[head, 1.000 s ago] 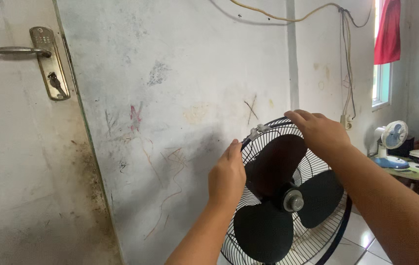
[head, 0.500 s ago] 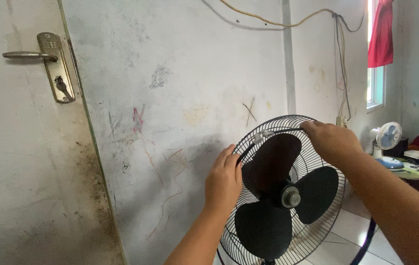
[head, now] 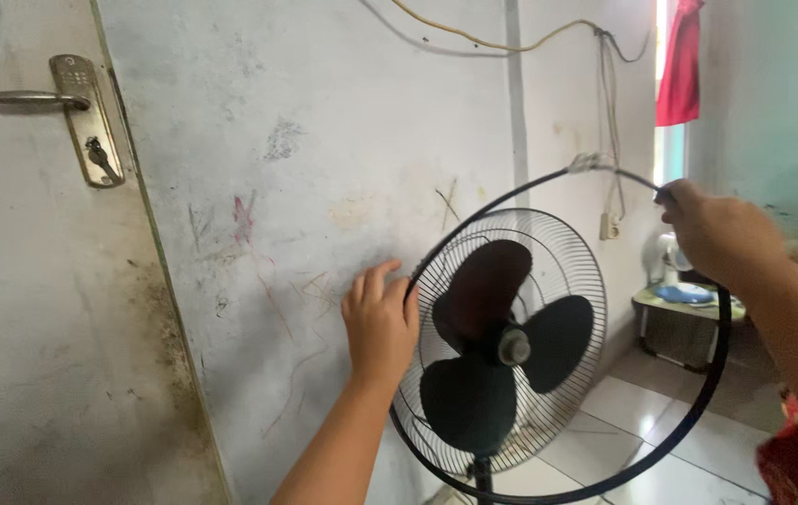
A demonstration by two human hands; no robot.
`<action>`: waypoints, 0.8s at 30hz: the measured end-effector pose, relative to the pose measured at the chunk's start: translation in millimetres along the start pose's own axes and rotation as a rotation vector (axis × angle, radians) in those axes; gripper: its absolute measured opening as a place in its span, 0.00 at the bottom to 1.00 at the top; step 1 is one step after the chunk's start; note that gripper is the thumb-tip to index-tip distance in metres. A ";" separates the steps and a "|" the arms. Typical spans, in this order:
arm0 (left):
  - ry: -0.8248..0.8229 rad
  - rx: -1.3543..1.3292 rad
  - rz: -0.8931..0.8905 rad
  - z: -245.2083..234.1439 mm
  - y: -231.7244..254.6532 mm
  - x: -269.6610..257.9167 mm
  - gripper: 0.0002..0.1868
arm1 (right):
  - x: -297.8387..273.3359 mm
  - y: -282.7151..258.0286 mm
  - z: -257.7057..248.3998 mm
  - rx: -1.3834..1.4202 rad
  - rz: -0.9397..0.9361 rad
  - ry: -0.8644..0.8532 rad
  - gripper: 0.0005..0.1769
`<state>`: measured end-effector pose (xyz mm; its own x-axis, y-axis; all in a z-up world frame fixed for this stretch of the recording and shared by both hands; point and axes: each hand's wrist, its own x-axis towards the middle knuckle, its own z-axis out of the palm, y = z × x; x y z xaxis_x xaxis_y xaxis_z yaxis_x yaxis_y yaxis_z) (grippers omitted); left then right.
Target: The person unplugs a standing electric fan, then uses a screwdriver to loosen the screw on the front grille. They remove the front grille and place it on the floor. The person then removes the rear grille and places it on the floor as well.
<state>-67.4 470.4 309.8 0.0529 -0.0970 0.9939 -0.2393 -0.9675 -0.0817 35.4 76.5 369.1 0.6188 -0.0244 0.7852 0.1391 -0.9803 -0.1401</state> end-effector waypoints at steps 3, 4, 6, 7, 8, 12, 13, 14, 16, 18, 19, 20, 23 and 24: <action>0.010 -0.041 -0.043 -6.2 17.3 -10.0 0.10 | -19.9 40.7 -1.6 0.159 0.053 0.075 0.16; 0.017 -0.061 -0.055 -8.3 23.6 -13.5 0.10 | -29.3 55.9 -3.7 0.176 0.048 0.088 0.16; -0.024 -0.174 -0.103 -12.9 37.1 -21.3 0.09 | -50.2 83.0 -5.9 0.209 0.038 0.110 0.16; -0.046 -0.230 -0.128 -15.5 44.4 -26.0 0.09 | -59.1 93.3 -6.1 0.207 0.072 0.100 0.15; -0.066 -0.313 -0.158 -18.1 52.7 -30.8 0.10 | -67.9 104.2 -9.4 0.198 0.107 0.092 0.15; -0.248 -0.535 -0.321 -30.0 87.1 -49.5 0.13 | -114.9 135.8 -28.1 0.247 0.148 0.064 0.16; -0.319 -0.562 -0.367 -33.4 95.8 -52.0 0.14 | -123.3 140.6 -36.4 0.240 0.161 0.052 0.16; -0.307 -0.577 -0.312 -37.0 104.4 -55.3 0.14 | -133.6 144.2 -42.2 0.238 0.178 0.038 0.16; -0.279 -0.607 -0.199 -41.8 121.5 -59.4 0.14 | -151.7 151.8 -57.0 0.201 0.204 -0.002 0.16; -0.304 -0.592 -0.104 -43.3 136.6 -61.5 0.14 | -165.0 162.4 -76.9 0.135 0.221 -0.052 0.16; -0.314 -0.583 -0.056 -43.6 142.5 -63.5 0.13 | -172.5 166.7 -84.2 0.096 0.189 -0.038 0.16; -0.347 -0.581 -0.019 -43.9 147.4 -66.9 0.13 | -181.0 171.8 -91.3 0.057 0.158 -0.026 0.16; -0.433 -0.609 0.087 -37.8 163.1 -78.2 0.12 | -200.8 186.3 -109.6 -0.017 0.109 -0.109 0.18; -0.449 -0.636 0.120 -34.2 168.1 -82.4 0.13 | -202.7 190.3 -115.7 -0.033 0.097 -0.149 0.19</action>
<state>-145.2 323.7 216.7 0.3452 -0.4087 0.8449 -0.7702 -0.6378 0.0061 -153.0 -127.8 253.1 0.7363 -0.0923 0.6703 0.0491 -0.9807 -0.1890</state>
